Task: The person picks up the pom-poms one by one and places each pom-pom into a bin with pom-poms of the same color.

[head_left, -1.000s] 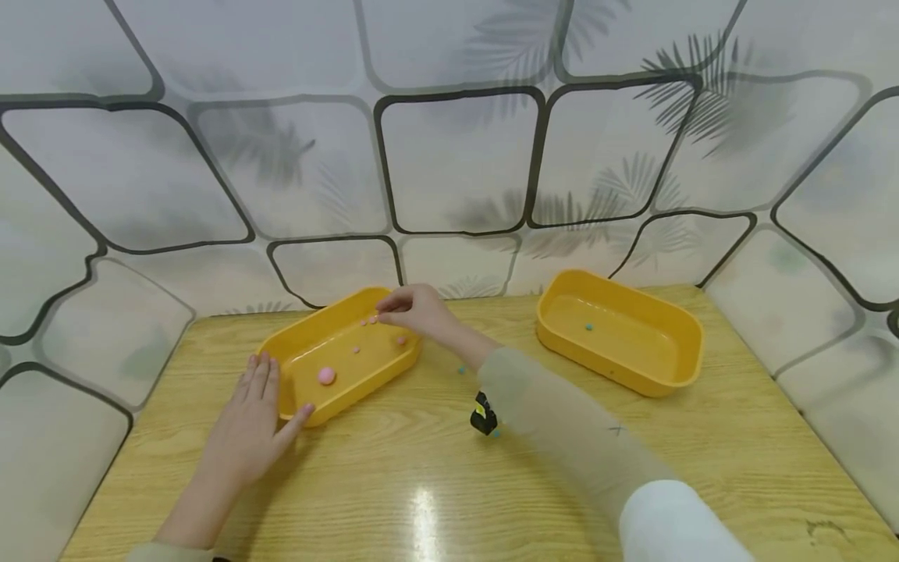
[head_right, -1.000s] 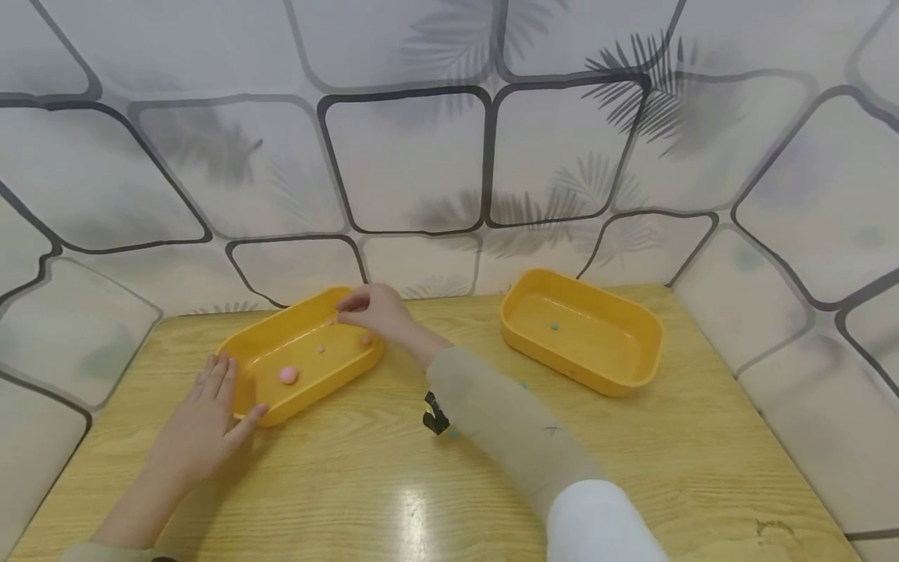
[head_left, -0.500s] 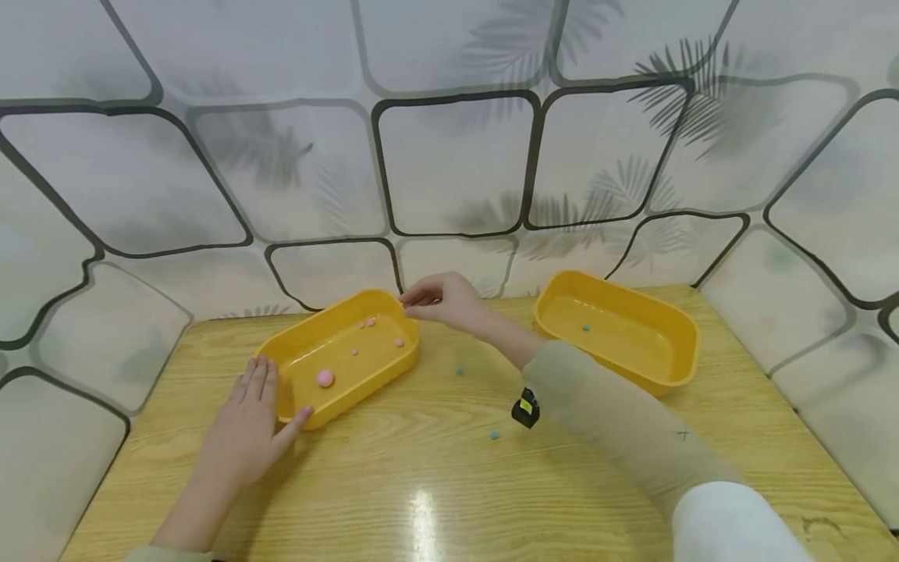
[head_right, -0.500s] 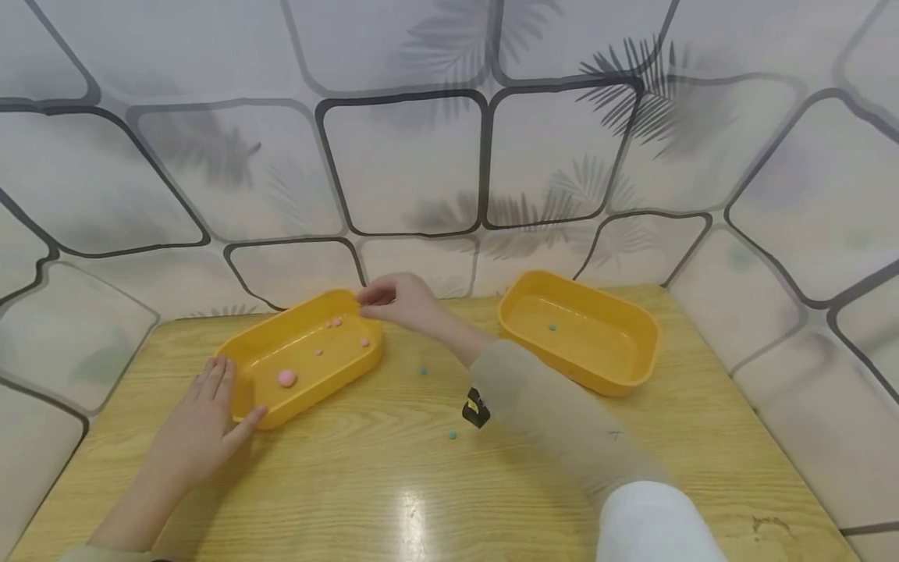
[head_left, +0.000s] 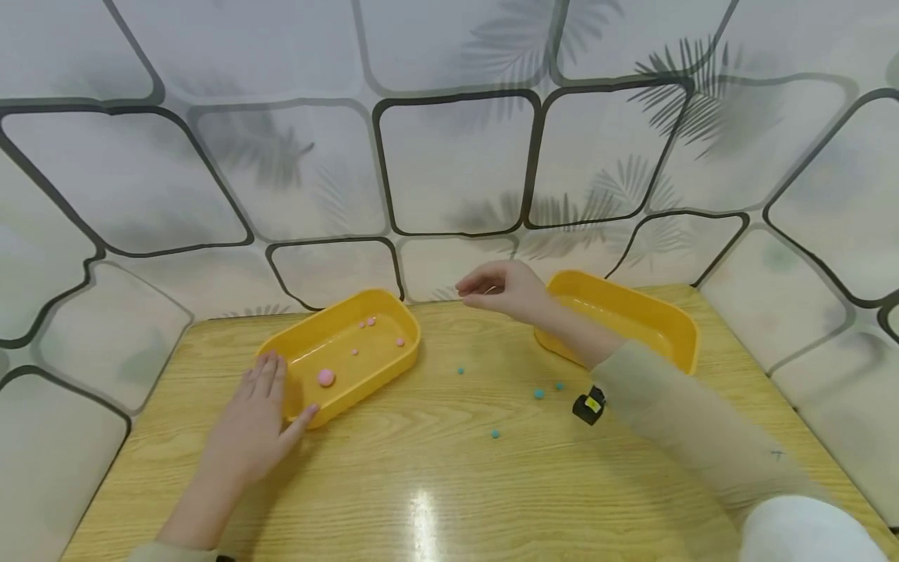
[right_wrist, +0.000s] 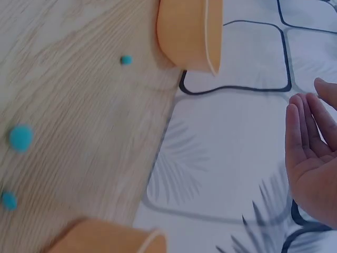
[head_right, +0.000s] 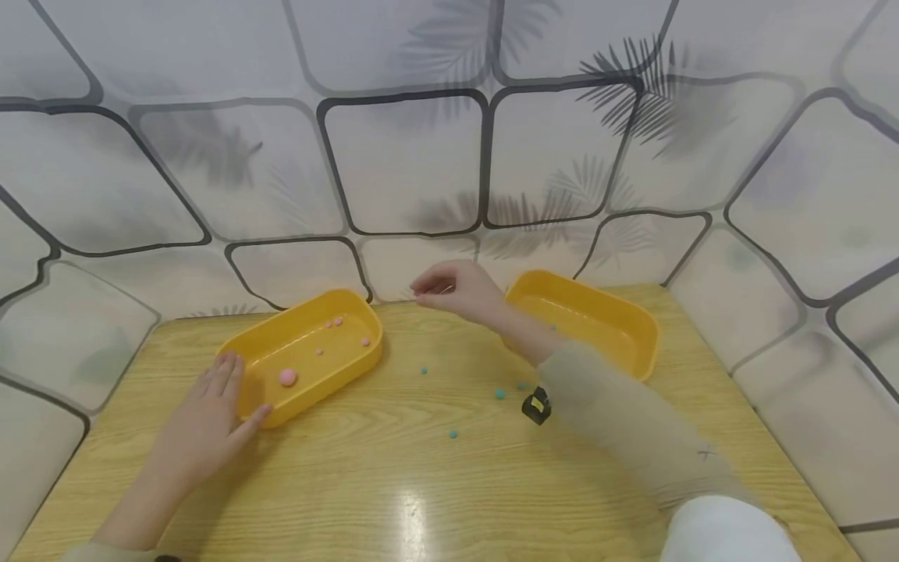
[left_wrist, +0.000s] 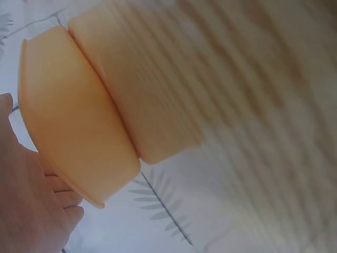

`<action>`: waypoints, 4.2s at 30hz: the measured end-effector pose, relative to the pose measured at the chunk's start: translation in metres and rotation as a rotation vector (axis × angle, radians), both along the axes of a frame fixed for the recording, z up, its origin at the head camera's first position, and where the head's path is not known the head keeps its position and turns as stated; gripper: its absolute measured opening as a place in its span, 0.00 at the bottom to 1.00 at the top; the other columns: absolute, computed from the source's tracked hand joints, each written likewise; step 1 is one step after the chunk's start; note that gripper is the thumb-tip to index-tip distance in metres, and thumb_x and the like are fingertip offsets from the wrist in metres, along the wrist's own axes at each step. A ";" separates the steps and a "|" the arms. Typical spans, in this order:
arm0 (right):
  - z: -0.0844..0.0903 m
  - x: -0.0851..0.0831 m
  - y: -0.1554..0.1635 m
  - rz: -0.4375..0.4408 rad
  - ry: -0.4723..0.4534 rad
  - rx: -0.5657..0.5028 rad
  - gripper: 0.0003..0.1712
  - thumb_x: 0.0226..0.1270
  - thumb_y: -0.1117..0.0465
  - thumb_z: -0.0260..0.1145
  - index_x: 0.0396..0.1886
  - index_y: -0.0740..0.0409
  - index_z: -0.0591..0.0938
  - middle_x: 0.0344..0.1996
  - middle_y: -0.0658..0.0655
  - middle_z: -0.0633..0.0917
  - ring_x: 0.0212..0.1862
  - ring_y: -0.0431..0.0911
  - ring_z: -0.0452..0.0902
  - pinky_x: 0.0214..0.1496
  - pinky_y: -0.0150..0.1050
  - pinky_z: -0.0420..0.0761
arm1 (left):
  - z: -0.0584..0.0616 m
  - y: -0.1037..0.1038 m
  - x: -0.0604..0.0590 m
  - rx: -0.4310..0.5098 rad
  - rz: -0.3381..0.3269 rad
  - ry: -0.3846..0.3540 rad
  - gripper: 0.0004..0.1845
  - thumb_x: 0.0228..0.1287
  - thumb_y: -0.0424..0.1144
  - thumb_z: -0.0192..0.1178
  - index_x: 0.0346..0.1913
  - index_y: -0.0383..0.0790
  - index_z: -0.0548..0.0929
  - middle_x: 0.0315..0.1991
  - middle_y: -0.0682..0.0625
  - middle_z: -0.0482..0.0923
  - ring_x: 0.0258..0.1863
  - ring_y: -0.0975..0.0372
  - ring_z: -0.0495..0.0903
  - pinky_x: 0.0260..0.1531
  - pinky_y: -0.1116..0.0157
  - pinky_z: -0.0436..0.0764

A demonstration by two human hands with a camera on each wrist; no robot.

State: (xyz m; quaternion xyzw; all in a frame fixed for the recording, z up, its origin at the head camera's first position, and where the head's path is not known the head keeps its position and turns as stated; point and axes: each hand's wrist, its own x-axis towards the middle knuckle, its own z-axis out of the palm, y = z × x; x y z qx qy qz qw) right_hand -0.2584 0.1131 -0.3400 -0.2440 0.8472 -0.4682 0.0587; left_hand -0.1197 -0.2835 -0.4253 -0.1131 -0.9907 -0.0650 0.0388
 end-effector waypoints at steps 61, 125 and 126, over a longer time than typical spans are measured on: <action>-0.036 0.110 0.238 -0.441 0.384 0.624 0.43 0.80 0.49 0.65 0.76 0.79 0.65 0.70 0.84 0.70 0.68 0.81 0.64 0.73 0.78 0.63 | -0.010 0.154 -0.029 -0.008 -0.474 0.244 0.39 0.77 0.53 0.63 0.78 0.29 0.69 0.80 0.37 0.67 0.81 0.48 0.66 0.81 0.52 0.68; -0.105 0.097 0.229 -0.456 0.141 0.619 0.55 0.88 0.39 0.44 0.79 0.87 0.40 0.80 0.85 0.35 0.83 0.78 0.29 0.86 0.67 0.30 | -0.053 0.202 -0.091 0.646 -0.161 -0.098 0.09 0.64 0.26 0.74 0.47 0.34 0.91 0.42 0.44 0.88 0.40 0.58 0.85 0.42 0.66 0.86; -0.105 0.097 0.229 -0.456 0.138 0.622 0.55 0.88 0.38 0.44 0.79 0.87 0.40 0.80 0.85 0.35 0.83 0.78 0.29 0.86 0.67 0.30 | -0.052 0.202 -0.091 0.634 -0.164 -0.101 0.08 0.64 0.26 0.74 0.46 0.35 0.91 0.41 0.44 0.88 0.39 0.58 0.84 0.41 0.67 0.85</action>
